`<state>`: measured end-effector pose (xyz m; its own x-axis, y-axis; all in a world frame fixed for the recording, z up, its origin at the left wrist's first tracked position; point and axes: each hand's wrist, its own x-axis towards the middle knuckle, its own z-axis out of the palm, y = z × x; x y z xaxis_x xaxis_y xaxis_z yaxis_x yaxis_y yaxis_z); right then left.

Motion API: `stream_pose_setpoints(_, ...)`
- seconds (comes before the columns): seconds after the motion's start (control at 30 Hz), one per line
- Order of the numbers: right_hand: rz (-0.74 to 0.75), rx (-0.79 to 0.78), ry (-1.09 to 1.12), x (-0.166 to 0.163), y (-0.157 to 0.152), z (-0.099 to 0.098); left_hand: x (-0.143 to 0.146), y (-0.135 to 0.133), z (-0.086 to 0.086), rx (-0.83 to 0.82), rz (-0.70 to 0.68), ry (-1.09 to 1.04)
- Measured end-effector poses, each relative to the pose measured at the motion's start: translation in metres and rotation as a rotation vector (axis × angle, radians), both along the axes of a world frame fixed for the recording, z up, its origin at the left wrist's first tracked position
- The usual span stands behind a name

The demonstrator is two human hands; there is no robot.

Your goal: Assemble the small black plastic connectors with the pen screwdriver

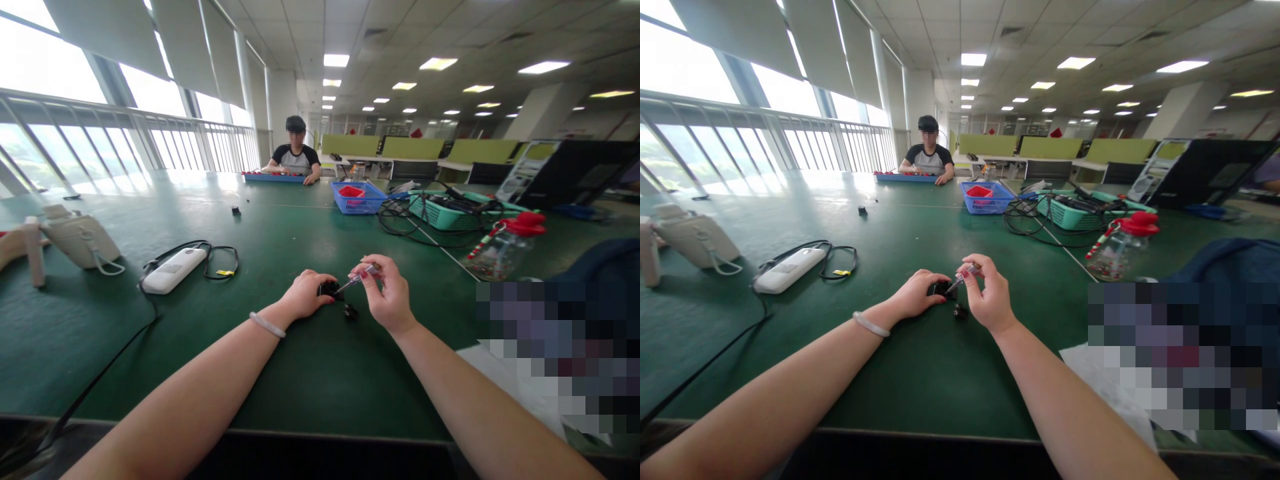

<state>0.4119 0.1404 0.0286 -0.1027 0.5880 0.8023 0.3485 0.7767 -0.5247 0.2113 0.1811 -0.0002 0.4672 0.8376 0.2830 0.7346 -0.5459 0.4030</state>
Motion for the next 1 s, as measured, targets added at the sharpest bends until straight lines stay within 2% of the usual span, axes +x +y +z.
stream_pose_setpoints(0.13, 0.005, 0.101, -0.243, -0.009, -0.003, 0.002, 0.000, -0.001, 0.000, 0.047, -0.004, 0.027)
stream_pose_setpoints(0.23, -0.005, 0.112, -0.335, -0.015, -0.004, 0.004, 0.000, -0.001, 0.001, 0.062, -0.017, 0.028)
stream_pose_setpoints(0.43, -0.019, 0.014, -0.310, -0.012, -0.005, 0.006, 0.000, -0.002, 0.001, 0.049, -0.005, 0.023)
stream_pose_setpoints(0.67, -0.072, 0.018, -0.200, -0.003, -0.002, 0.007, 0.000, -0.003, 0.002, 0.041, 0.002, 0.021)
stream_pose_setpoints(0.83, -0.038, -0.102, -0.258, -0.003, 0.005, 0.002, 0.000, -0.001, 0.000, 0.035, -0.023, 0.017)
stream_pose_setpoints(1.0, -0.038, -0.205, -0.175, 0.002, 0.014, -0.001, 0.002, -0.004, 0.002, 0.071, -0.031, -0.021)
